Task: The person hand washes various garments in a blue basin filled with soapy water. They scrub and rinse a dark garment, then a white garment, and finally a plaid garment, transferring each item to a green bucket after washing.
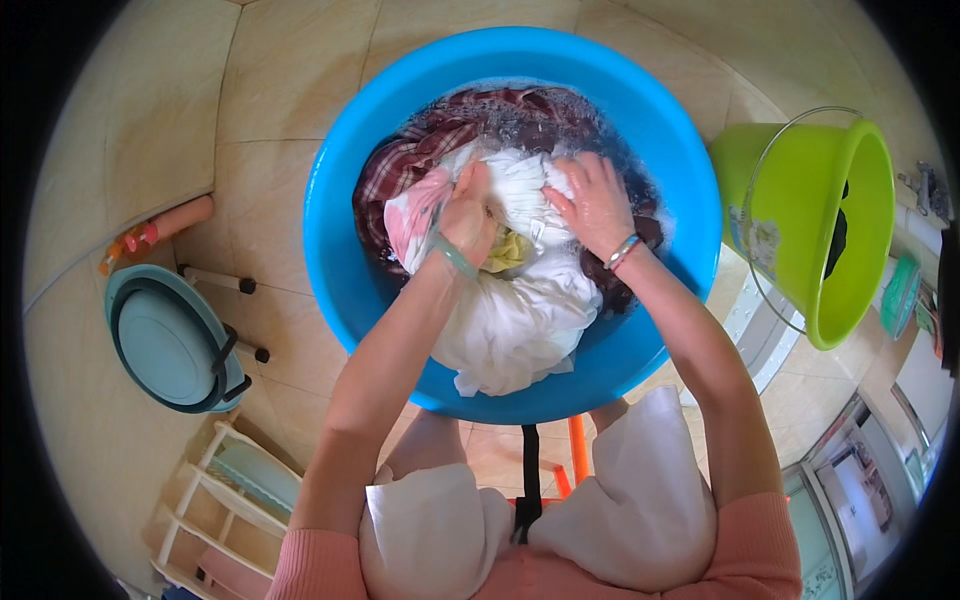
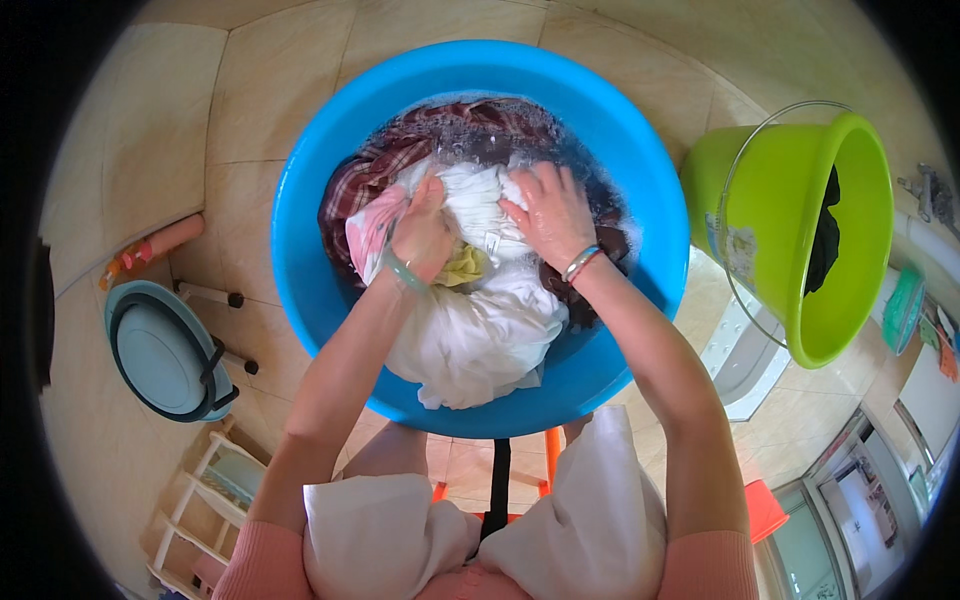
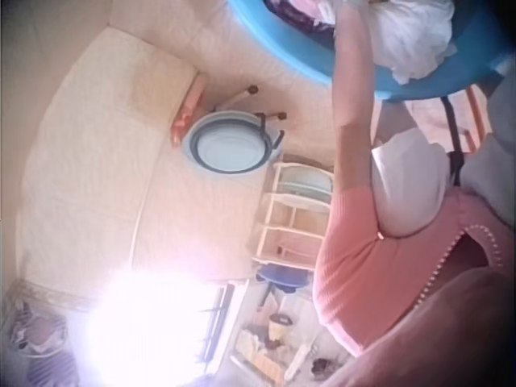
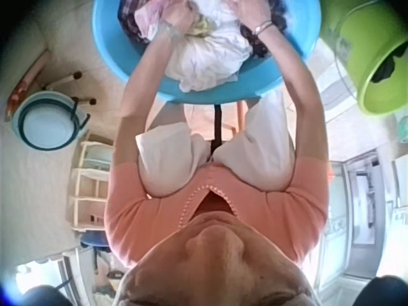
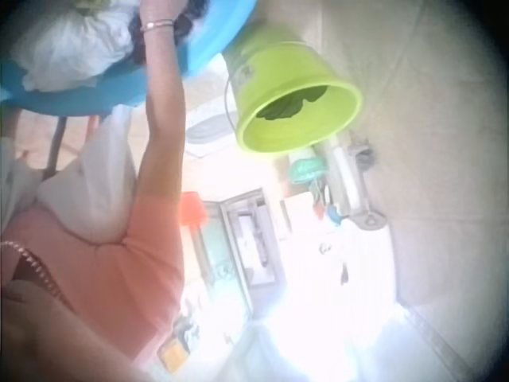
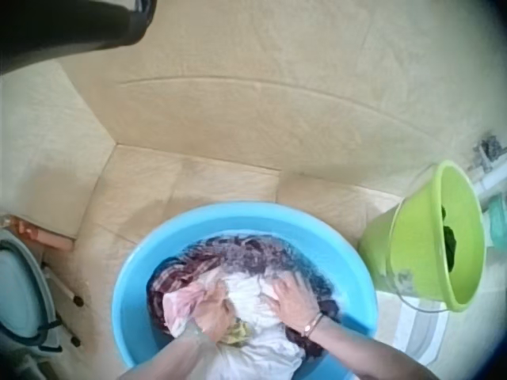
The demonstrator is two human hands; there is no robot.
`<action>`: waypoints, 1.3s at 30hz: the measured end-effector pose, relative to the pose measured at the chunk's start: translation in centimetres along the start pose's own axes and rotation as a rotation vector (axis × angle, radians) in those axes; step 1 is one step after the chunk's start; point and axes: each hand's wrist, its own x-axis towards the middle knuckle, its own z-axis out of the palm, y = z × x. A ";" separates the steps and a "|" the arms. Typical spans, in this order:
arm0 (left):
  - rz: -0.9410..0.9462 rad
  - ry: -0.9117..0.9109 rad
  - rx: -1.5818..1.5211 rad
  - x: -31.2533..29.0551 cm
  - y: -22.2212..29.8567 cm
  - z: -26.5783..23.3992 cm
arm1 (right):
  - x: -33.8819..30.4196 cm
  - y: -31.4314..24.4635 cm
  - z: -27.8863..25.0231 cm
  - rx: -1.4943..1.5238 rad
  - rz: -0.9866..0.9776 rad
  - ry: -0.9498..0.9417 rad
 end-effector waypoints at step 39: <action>0.026 -0.106 0.198 -2.0 1.7 1.6 | -0.1 0.5 0.1 0.016 -0.011 0.113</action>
